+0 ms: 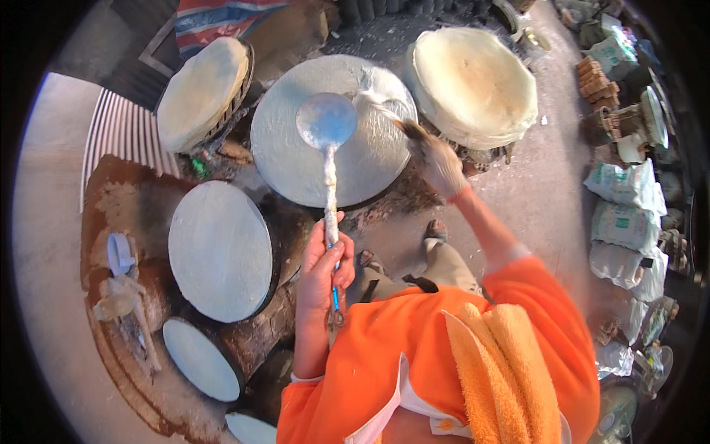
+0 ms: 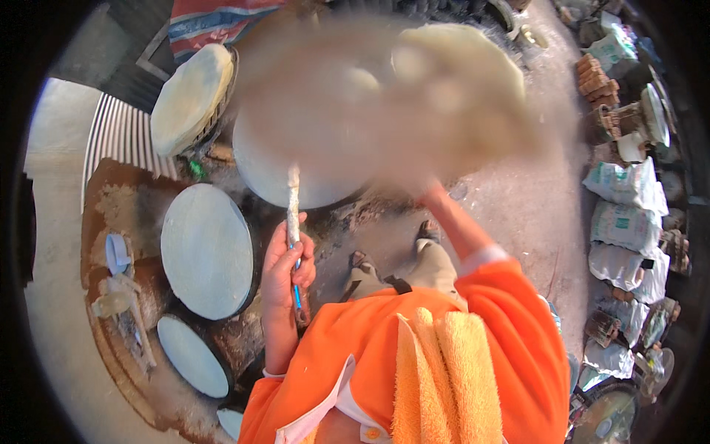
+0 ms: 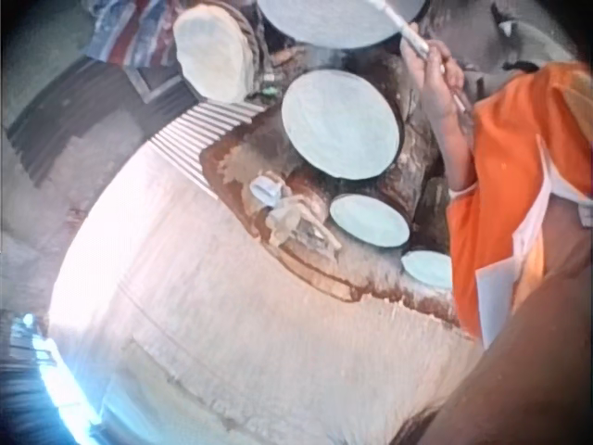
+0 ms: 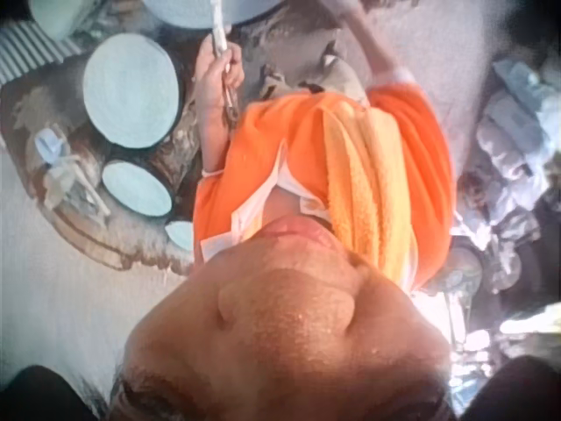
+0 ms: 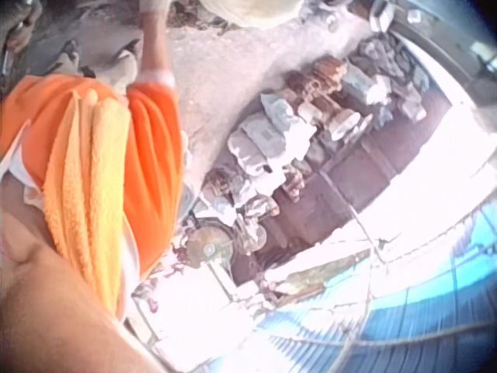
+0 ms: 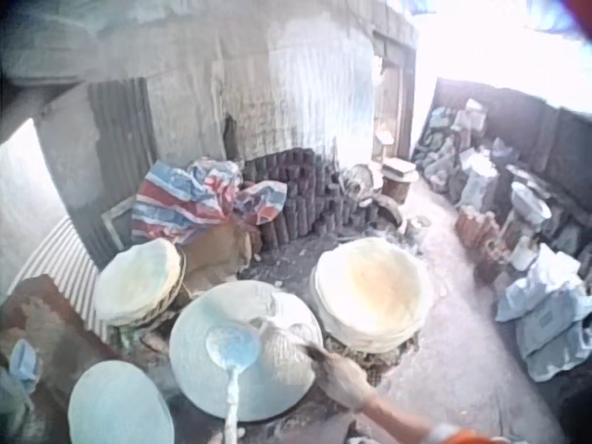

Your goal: The person scoops white batter from a large metal bowl and pours it onto several hot flat pans. They use a wooden stick to spread the batter into thin circular crepes and flip them as they cook. Finished crepes are stacked on a nearby surface.

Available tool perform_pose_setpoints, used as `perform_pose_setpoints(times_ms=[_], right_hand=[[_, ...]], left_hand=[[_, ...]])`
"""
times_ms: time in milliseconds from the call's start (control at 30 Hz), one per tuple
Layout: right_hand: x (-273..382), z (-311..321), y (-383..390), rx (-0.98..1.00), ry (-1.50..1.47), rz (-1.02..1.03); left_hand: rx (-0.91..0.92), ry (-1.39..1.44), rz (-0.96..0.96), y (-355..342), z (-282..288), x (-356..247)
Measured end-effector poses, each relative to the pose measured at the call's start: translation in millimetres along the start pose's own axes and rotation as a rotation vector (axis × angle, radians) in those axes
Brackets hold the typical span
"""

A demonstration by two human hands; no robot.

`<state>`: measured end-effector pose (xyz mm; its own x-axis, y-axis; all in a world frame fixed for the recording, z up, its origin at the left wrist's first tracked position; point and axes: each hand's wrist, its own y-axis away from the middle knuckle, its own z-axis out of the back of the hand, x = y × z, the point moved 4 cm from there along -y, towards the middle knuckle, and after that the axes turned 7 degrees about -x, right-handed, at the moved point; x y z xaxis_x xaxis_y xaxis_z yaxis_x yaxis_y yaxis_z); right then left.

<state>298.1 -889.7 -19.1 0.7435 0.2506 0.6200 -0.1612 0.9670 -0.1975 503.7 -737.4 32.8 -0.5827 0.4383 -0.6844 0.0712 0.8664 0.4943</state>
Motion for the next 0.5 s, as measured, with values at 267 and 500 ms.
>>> perform_pose_setpoints(times_ms=[267,500], right_hand=[[-109,-92,96,-0.059,-0.221,-0.301],[-12,-55,62,0.315,0.203,-0.382]], left_hand=[[0.078,-0.033,-0.123,-5,26,-52],[-0.019,-0.047,-0.171,4,27,-56]])
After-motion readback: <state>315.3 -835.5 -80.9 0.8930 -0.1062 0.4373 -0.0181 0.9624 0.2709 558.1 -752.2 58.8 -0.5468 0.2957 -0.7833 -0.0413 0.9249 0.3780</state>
